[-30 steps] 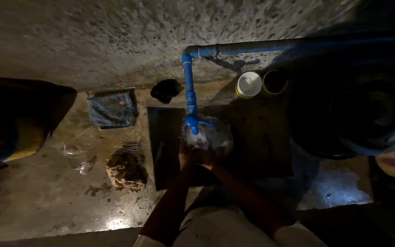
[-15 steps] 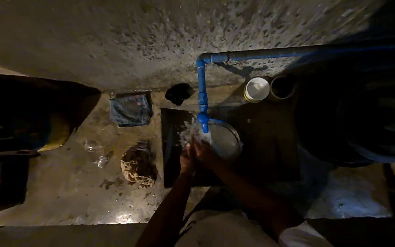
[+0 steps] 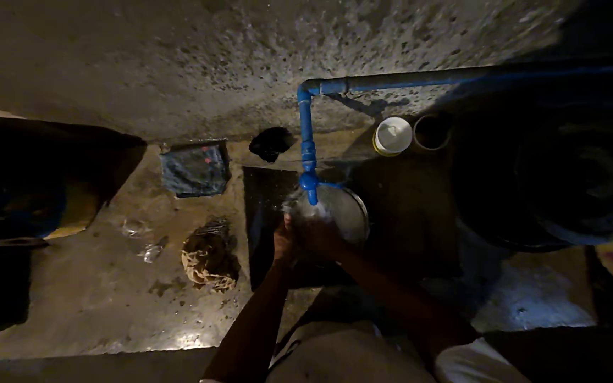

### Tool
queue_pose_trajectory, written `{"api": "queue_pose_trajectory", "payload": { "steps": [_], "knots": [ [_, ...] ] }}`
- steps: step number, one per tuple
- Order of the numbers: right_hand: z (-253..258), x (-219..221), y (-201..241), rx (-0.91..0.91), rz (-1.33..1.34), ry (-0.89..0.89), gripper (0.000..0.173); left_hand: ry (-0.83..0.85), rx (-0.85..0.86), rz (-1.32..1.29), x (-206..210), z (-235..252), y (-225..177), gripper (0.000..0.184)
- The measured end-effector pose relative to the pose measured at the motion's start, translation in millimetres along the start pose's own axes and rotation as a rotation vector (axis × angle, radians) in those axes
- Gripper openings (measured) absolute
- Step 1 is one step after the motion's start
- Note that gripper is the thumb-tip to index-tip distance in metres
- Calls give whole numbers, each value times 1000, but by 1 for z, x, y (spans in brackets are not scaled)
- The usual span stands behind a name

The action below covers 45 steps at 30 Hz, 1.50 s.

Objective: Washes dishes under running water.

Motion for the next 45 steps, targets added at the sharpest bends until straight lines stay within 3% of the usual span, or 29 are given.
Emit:
{"api": "queue_pose_trajectory", "payload": {
  "steps": [2,5,6,8,9,11,12,14,16,19,23,25,27,29,31,34,36,38,41,42,43,45],
  "knots": [
    [-21,14,13,-157,-76,108,74,138,3,282,-4,6,-7,41],
    [-61,17,2,-288,-222,231,78,368,-60,510,-7,7,-10,43],
    [-72,8,-2,-281,-230,249,72,391,-99,455,-7,4,-9,42],
    [-88,-27,-1,-272,-216,225,49,333,-183,63,1,-5,-3,32],
    [-90,-47,-1,-287,-184,197,40,310,-238,-145,9,-12,-5,33],
    [-90,-90,-9,-299,-111,121,29,351,-320,-304,27,-23,-18,49],
    [-86,-110,-18,-266,-34,91,29,399,-252,-229,33,-24,-27,52],
    [-75,-139,-45,-16,205,158,37,552,-64,-120,43,-22,-42,56],
    [-71,-157,-67,175,394,149,33,675,92,-120,51,-24,-54,44],
    [-63,-173,-89,228,525,-41,25,791,27,-296,68,-35,-63,23],
    [-61,-181,-101,103,638,-375,36,696,-56,-433,70,-44,-70,28],
    [-71,-160,-70,49,758,-334,34,637,-45,-435,67,-44,-70,29],
    [-81,-123,-18,-175,539,-246,37,568,35,-281,59,-47,-82,26],
    [-82,-94,16,-414,165,-326,37,542,105,-25,50,-53,-92,33],
    [-64,-100,7,-333,126,-351,33,541,129,17,52,-57,-100,34],
    [-25,-135,-63,247,361,-336,37,586,219,-142,63,-65,-100,34],
    [-18,-153,-75,378,324,-359,40,579,254,-166,61,-69,-101,36],
    [-37,-159,-39,243,223,-393,37,560,266,-195,53,-71,-105,34],
    [-80,-125,37,-416,33,-585,26,422,181,-177,38,-70,-104,21],
    [-83,-120,46,-536,18,-610,24,387,160,-177,37,-69,-103,20],
    [-75,-122,43,-488,34,-538,25,362,169,-199,39,-65,-101,20],
    [-39,-133,-7,-68,227,-324,31,380,199,-318,47,-60,-97,26]
  ]
}}
Point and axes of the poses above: each hand's wrist, its own z-axis towards the middle knuckle, its own x-axis out of the palm, y = z × x, the point moved 9 cm from there along z, towards the middle knuckle, and after that the axes turned 15 degrees about x, right-handed, at the moved point
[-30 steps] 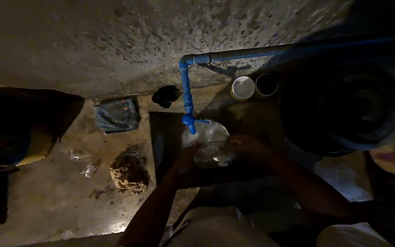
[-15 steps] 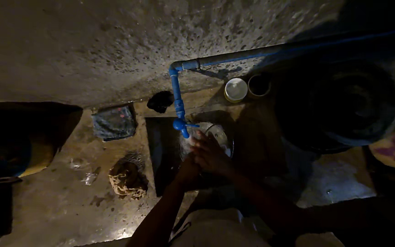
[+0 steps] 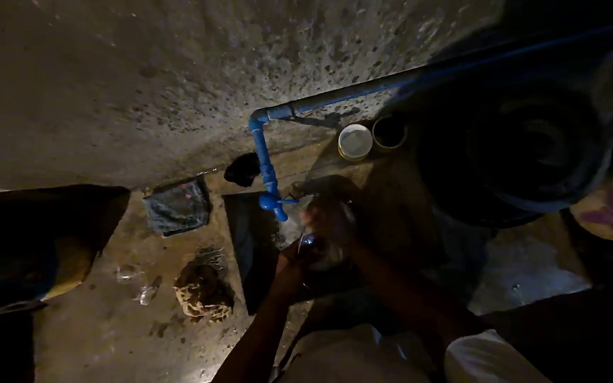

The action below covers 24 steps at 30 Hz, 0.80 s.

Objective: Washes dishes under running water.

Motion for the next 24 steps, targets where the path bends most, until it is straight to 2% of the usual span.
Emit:
{"api": "queue_pose_trajectory", "payload": {
  "steps": [2,4,6,7,9,10,11,12,14,15,16,18,21,22,23,24],
  "knots": [
    [27,-15,-64,380,94,-81,38,-3,72,-60,2,0,0,27],
    [29,-27,-67,472,24,-125,40,34,105,-104,-3,1,5,28],
    [13,-24,-24,338,-60,-88,36,121,55,-44,-9,1,9,28],
    [-1,-12,6,168,-127,-58,34,136,13,10,-10,0,9,24],
    [-26,18,50,-303,-145,-150,27,71,-31,101,-16,0,6,17],
    [-26,25,55,-413,-109,-181,24,29,-24,78,-18,2,7,19],
    [-15,28,45,-368,-66,-156,24,-9,6,1,-19,4,13,19],
    [3,27,23,-194,-7,-113,25,-19,28,-76,-16,6,17,19],
    [36,18,-38,291,62,-32,34,-3,53,-155,-11,6,20,28],
    [45,16,-56,424,12,-1,39,12,59,-143,-11,6,20,30],
    [47,15,-61,472,-13,8,40,27,57,-128,-13,5,21,31],
    [35,16,-40,366,37,-52,35,57,26,-99,-19,4,25,32],
    [-4,46,23,-179,18,-218,28,-29,4,83,-37,3,27,19],
    [-8,52,33,-285,14,-227,28,-68,18,128,-40,4,26,16],
    [-3,53,31,-281,29,-173,28,-98,31,133,-41,6,26,16],
    [9,51,16,-169,73,-109,29,-106,36,82,-40,8,28,17]
  ]
}}
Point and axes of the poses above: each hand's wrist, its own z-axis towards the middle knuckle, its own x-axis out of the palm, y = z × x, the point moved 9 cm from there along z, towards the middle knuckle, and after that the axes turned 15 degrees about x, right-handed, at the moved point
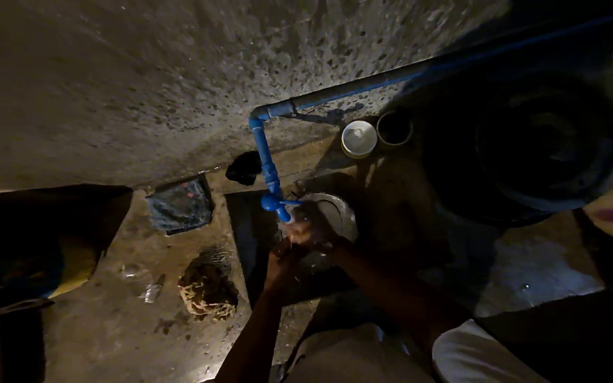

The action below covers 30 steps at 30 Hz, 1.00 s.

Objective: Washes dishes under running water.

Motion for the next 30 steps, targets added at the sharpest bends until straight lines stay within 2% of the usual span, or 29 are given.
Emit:
{"api": "queue_pose_trajectory", "payload": {
  "steps": [2,3,4,5,7,9,11,12,14,16,17,18,20,22,23,24,26,28,30],
  "knots": [
    [24,-6,-60,380,-4,67,34,35,38,-133,7,3,-2,26],
    [32,-13,-81,516,-62,72,38,47,53,-155,9,3,-3,28],
    [36,-18,-89,576,-136,82,40,55,65,-170,8,2,-3,30],
    [36,-22,-85,578,-171,72,39,61,75,-197,6,2,-1,31],
    [30,-24,-50,443,-118,-2,33,85,39,-211,0,3,2,28],
    [14,-6,3,116,-122,-71,28,54,-27,-83,-9,4,3,19],
    [7,19,24,-68,-124,24,35,-20,-36,40,-19,6,1,14],
    [14,22,21,-70,-114,34,34,-50,-14,-7,-20,8,4,17],
    [38,18,-24,205,19,103,31,-92,-11,-145,-17,10,9,22],
    [54,2,-71,438,44,3,32,-65,-7,-237,-11,10,11,26],
    [53,-7,-71,482,-15,-23,35,-28,-21,-258,-11,9,14,27],
    [49,-12,-60,465,-66,-25,35,10,-45,-263,-12,8,17,27],
    [36,-2,-21,274,-148,10,30,66,-113,-230,-14,7,20,26],
    [21,28,7,120,-127,138,38,2,-133,-127,-20,6,21,15],
    [19,38,15,94,-88,262,41,-50,-111,-102,-24,7,23,14],
    [24,40,15,69,-92,310,43,-91,-86,-101,-27,8,26,15],
    [47,34,-13,52,-125,295,35,-157,-103,-209,-28,8,35,22],
    [66,26,-67,73,-113,210,32,-246,-175,-381,-26,4,43,30],
    [58,9,-100,271,-175,200,40,-371,-247,-537,-23,0,49,32]
  ]
}}
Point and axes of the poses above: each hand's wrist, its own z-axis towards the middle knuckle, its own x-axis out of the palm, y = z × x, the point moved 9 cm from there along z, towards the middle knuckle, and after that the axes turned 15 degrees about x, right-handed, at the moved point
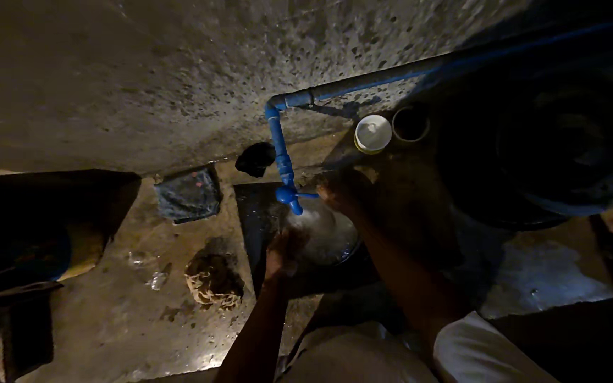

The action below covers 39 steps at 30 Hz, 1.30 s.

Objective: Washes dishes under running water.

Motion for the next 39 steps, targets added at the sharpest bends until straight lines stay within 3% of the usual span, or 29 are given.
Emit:
{"api": "queue_pose_trajectory", "payload": {
  "steps": [2,4,6,9,11,12,14,17,19,23,25,28,29,32,35,37,39],
  "knots": [
    [-30,-12,-14,281,33,-98,47,-68,-26,-138,-2,1,12,33],
    [-71,-2,-7,388,-12,-271,51,-178,-36,-222,-3,-4,23,30],
    [-105,25,4,300,-76,-346,53,-262,-16,-255,-6,-8,30,28],
    [-133,47,14,115,-31,-246,56,-254,5,-189,-11,-14,30,27],
    [-133,31,7,10,60,-355,40,-225,-20,-167,-9,-19,26,28],
    [-129,20,-1,42,118,-357,32,-201,-36,-161,-10,-22,24,29],
    [-121,-3,-8,189,182,-235,31,-155,-52,-124,-13,-23,21,30],
    [-124,-24,17,200,143,-118,38,-100,-17,-35,-20,-23,19,25],
    [-129,-21,29,203,90,-5,48,-17,-1,-8,-17,-26,20,24],
    [-135,-11,16,235,61,57,45,129,-30,8,-5,-35,25,25],
    [-154,-15,1,299,108,18,44,234,-40,80,9,-41,26,26],
    [-205,-28,-40,538,180,-47,48,502,-48,267,34,-43,24,37],
    [-224,-33,-61,623,234,-91,48,520,-47,301,34,-35,24,40],
    [-281,-51,-126,734,364,-275,46,280,-37,289,23,-5,9,27],
    [-326,-63,-194,840,447,-490,49,171,40,496,18,9,-20,32],
    [-347,-70,-220,907,435,-583,53,63,253,712,16,7,-55,37],
    [-361,-73,-241,948,409,-638,56,9,617,698,20,-1,-95,41]
  ]
}}
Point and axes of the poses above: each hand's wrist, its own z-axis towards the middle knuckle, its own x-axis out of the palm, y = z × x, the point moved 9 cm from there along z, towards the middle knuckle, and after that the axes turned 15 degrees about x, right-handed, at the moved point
